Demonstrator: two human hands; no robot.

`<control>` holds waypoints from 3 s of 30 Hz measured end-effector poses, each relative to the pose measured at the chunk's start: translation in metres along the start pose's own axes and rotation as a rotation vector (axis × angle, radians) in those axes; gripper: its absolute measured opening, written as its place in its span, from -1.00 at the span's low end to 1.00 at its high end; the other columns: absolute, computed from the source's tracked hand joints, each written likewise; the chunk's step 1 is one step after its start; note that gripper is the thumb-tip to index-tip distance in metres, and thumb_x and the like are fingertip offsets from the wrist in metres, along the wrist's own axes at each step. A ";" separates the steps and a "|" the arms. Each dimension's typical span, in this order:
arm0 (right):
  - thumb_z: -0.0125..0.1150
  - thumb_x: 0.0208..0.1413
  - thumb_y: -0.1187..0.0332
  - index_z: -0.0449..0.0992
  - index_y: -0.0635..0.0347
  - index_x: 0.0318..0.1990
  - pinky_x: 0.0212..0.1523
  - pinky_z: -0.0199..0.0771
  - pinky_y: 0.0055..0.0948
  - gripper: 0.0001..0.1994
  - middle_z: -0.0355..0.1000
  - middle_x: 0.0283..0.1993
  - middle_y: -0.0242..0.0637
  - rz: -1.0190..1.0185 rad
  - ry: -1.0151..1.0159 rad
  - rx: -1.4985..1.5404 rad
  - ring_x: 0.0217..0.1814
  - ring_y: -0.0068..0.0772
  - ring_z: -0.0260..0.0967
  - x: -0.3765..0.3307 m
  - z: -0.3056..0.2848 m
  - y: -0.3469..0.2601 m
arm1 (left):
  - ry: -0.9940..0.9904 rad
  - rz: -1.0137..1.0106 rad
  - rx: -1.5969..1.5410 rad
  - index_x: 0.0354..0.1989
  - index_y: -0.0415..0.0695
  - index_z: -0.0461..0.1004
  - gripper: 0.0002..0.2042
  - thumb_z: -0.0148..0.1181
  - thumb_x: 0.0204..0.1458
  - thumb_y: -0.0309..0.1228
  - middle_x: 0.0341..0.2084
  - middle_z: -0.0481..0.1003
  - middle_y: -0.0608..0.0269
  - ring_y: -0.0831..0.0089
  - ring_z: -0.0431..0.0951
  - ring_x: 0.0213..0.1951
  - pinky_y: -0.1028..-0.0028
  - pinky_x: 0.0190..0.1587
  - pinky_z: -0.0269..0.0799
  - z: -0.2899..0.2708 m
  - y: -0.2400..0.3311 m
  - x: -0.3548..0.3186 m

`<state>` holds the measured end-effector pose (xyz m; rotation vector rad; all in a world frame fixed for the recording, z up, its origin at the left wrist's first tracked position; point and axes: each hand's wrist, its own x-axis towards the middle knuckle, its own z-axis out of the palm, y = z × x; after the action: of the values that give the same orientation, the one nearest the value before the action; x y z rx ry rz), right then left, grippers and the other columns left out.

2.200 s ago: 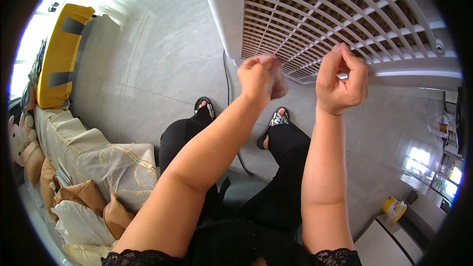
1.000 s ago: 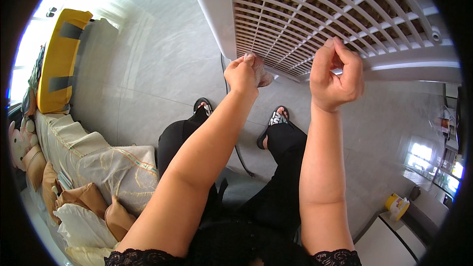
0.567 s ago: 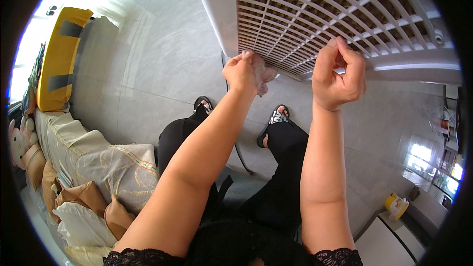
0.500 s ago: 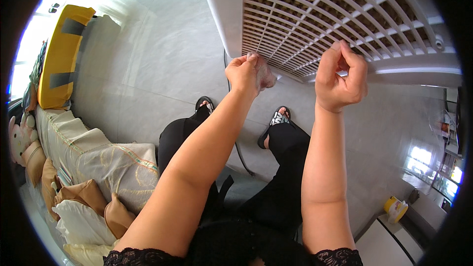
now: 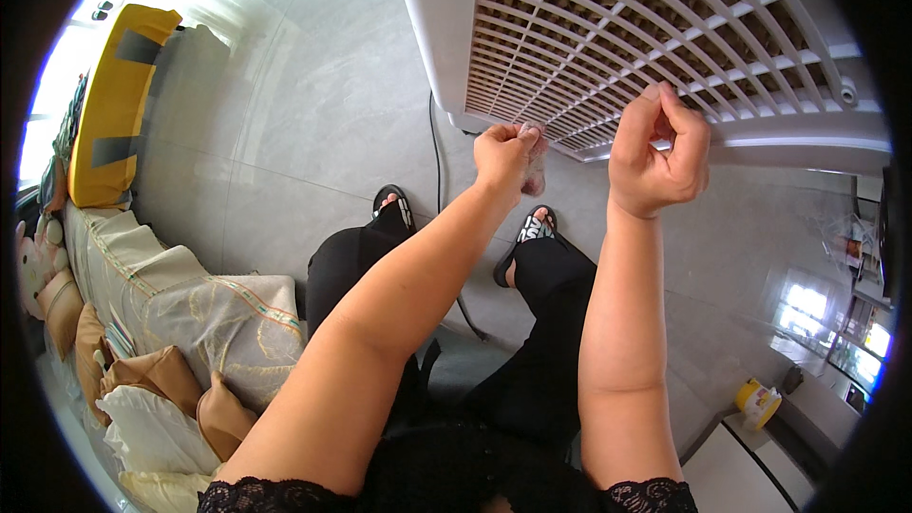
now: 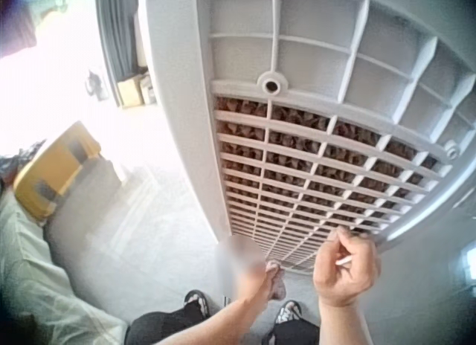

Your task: The person wipes the front grille of a portable air cooler with a pink cloth. They hold the unit steady with one hand while scrubbing the grille with the other, moving across different sections of the front surface.

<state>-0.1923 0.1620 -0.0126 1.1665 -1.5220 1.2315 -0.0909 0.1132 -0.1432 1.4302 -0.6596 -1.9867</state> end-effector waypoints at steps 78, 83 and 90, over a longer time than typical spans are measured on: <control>0.28 -0.11 0.58 0.51 0.18 -0.39 -0.74 0.13 -0.72 -0.87 0.26 -0.68 -0.53 -0.005 0.017 -0.004 -0.74 -0.69 0.14 0.002 -0.001 0.003 | -0.564 -0.072 -0.256 -0.39 -0.30 0.49 -0.97 0.19 0.02 -0.60 -0.45 0.55 0.07 0.25 0.58 -0.43 0.28 -0.38 0.53 -0.064 -0.052 0.104; 0.27 -0.12 0.59 0.51 0.17 -0.38 -0.74 0.12 -0.71 -0.86 0.25 -0.68 -0.54 0.004 0.032 0.035 -0.74 -0.68 0.13 0.003 0.002 0.002 | -0.216 0.579 0.505 -0.40 -0.28 0.50 -0.96 0.22 0.01 -0.58 -0.50 0.53 0.12 0.33 0.53 -0.49 0.36 -0.41 0.48 -0.079 -0.069 0.131; 0.32 -0.05 0.56 0.54 0.20 -0.36 -0.67 0.22 -0.68 -0.90 0.39 -0.62 -0.45 0.035 -0.058 0.014 -0.70 -0.65 0.24 -0.001 -0.007 0.004 | -0.096 -0.133 0.186 -0.43 -0.24 0.49 -0.91 0.28 0.02 -0.52 -0.51 0.52 0.20 0.39 0.55 -0.50 0.40 -0.48 0.46 -0.010 -0.039 0.025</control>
<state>-0.1952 0.1697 -0.0127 1.1985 -1.5848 1.2425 -0.0948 0.1225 -0.1897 1.5290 -0.8296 -2.1551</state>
